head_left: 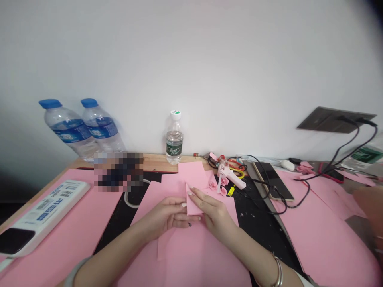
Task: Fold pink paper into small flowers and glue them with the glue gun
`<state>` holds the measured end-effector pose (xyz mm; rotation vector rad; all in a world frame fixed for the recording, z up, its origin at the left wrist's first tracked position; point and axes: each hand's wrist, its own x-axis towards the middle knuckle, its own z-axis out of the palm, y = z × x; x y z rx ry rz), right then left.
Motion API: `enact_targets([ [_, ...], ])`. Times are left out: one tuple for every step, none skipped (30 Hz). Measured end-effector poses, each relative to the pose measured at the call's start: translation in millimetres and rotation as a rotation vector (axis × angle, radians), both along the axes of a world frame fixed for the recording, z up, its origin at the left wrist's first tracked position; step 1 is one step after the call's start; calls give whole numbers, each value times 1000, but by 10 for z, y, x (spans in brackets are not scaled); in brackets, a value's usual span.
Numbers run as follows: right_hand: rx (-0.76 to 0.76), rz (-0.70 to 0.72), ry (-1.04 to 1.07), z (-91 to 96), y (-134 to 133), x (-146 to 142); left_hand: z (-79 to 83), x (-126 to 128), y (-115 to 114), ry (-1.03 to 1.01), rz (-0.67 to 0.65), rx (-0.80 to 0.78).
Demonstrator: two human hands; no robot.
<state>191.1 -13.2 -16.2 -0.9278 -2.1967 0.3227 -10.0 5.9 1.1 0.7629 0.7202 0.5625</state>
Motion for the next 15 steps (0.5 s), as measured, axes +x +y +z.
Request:
enact_targets([
  [-1, 2, -6, -1, -1, 4, -15, 1, 5, -22, 17, -44],
  [-1, 5, -10, 1, -3, 7, -30, 2, 9, -37, 38, -78],
  [-2, 8, -15, 5, -5, 10, -43, 3, 12, -42, 58, -95],
  [-3, 11, -19, 11, -7, 12, -54, 5, 13, -42, 71, -102],
  [-4, 13, -23, 17, -9, 13, -61, 6, 12, -39, 75, -98],
  [-4, 14, -25, 22, -10, 13, -66, 8, 11, -34, 70, -85],
  [-3, 16, -27, 26, -11, 12, -68, 9, 8, -28, 59, -66],
  [0, 18, -29, 29, -12, 11, -67, 9, 6, -20, 45, -43],
  [4, 20, -31, 30, -13, 9, -65, 9, 3, -12, 28, -20],
  [10, 24, -32, 31, -13, 8, -62, 9, 1, -6, 9, 0],
  [18, 28, -33, 31, -13, 6, -60, 8, -1, 0, -6, 15],
  [25, 32, -33, 31, -14, 4, -58, 6, -2, 5, -17, 26],
  [29, 34, -33, 32, -15, 2, -57, 5, -3, 9, -22, 35],
  [33, 34, -33, 33, -16, 0, -57, 4, -4, 9, -23, 43],
  [33, 33, -36, 36, -18, -2, -57, 3, -5, 8, -25, 49],
])
